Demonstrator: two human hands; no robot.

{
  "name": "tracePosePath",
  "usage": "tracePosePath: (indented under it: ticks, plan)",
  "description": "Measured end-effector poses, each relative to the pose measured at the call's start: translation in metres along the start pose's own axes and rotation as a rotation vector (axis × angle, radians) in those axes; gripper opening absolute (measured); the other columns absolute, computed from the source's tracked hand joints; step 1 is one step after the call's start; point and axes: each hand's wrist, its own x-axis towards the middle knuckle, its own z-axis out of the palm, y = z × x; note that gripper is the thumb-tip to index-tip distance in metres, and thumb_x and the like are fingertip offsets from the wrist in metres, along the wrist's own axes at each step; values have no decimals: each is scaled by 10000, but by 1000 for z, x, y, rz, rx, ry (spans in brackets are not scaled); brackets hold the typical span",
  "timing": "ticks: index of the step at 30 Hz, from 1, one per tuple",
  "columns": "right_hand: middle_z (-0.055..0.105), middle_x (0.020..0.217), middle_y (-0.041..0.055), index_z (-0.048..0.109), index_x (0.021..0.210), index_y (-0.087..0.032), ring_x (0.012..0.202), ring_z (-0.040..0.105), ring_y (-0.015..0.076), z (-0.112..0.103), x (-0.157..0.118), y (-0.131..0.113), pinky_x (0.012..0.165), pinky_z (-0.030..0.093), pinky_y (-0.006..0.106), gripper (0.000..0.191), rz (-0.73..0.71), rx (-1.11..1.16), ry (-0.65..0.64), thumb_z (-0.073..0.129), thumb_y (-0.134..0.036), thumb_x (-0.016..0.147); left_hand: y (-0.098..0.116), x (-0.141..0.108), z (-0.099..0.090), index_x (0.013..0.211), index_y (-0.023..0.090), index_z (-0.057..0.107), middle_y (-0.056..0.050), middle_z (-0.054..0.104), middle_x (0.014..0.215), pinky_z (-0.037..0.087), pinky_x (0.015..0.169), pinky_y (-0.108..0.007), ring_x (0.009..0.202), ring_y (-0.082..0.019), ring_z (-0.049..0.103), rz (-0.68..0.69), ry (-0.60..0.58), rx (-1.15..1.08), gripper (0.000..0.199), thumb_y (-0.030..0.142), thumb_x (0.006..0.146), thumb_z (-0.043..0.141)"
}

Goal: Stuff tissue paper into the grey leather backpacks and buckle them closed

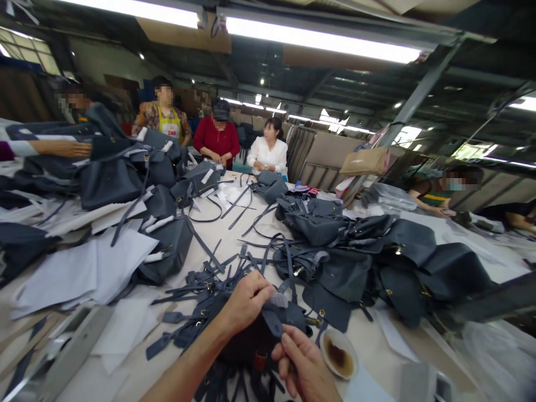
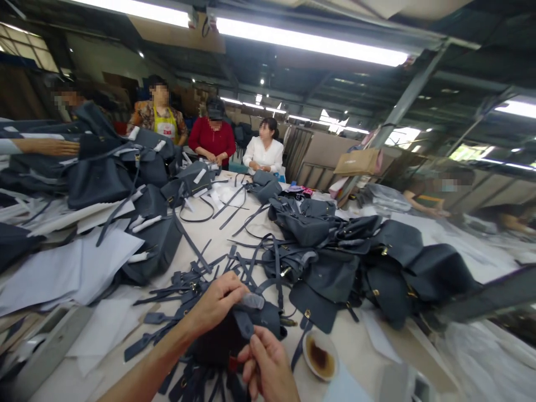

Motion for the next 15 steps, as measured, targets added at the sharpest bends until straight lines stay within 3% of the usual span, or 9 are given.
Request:
tracePosePath:
  ticks: [3, 5, 8, 10, 12, 15]
  plan:
    - [640, 616, -47, 598, 945, -200, 338, 430, 22, 22, 16, 2, 306, 282, 118, 550, -67, 127, 61, 812, -558, 587, 3, -16, 11, 865, 193, 676, -22, 543, 820, 439, 790, -293, 823, -166, 547, 7, 119, 4, 231, 174, 850, 447]
    - [613, 582, -73, 593, 906, -212, 334, 386, 11, 34, 26, 1, 321, 267, 117, 520, -94, 208, 108, 816, -552, 581, -5, -24, 21, 993, 191, 617, -24, 553, 869, 453, 804, -311, 823, -165, 553, -62, 319, -26, 235, 141, 817, 469]
    - [487, 455, -118, 593, 856, -218, 318, 341, 23, 43, 33, 3, 323, 222, 126, 488, -84, 230, 107, 784, -588, 603, -18, -24, 30, 1208, 190, 474, -41, 542, 1029, 485, 776, -317, 786, -146, 565, -182, 560, -130, 425, 173, 788, 537]
    - [432, 418, -129, 592, 857, -215, 314, 336, 31, 44, 33, 3, 325, 202, 130, 494, -70, 195, 93, 745, -626, 629, -19, -18, 28, 1139, 180, 537, -36, 553, 996, 489, 732, -309, 750, -145, 564, -195, 505, -115, 353, 193, 786, 555]
    - [482, 443, -113, 595, 893, -206, 329, 365, 32, 41, 30, 0, 337, 224, 128, 505, -95, 127, 62, 724, -631, 653, -11, -10, 23, 871, 173, 632, -19, 567, 843, 469, 727, -309, 748, -160, 553, -139, 377, 27, 117, 168, 795, 542]
    - [582, 506, -68, 588, 843, -188, 355, 451, 52, 29, 23, -10, 352, 305, 143, 520, -102, -51, -55, 731, -641, 632, 9, -5, 18, 704, 182, 647, -31, 564, 769, 432, 764, -322, 817, -188, 522, 49, 337, 360, 194, 129, 831, 511]
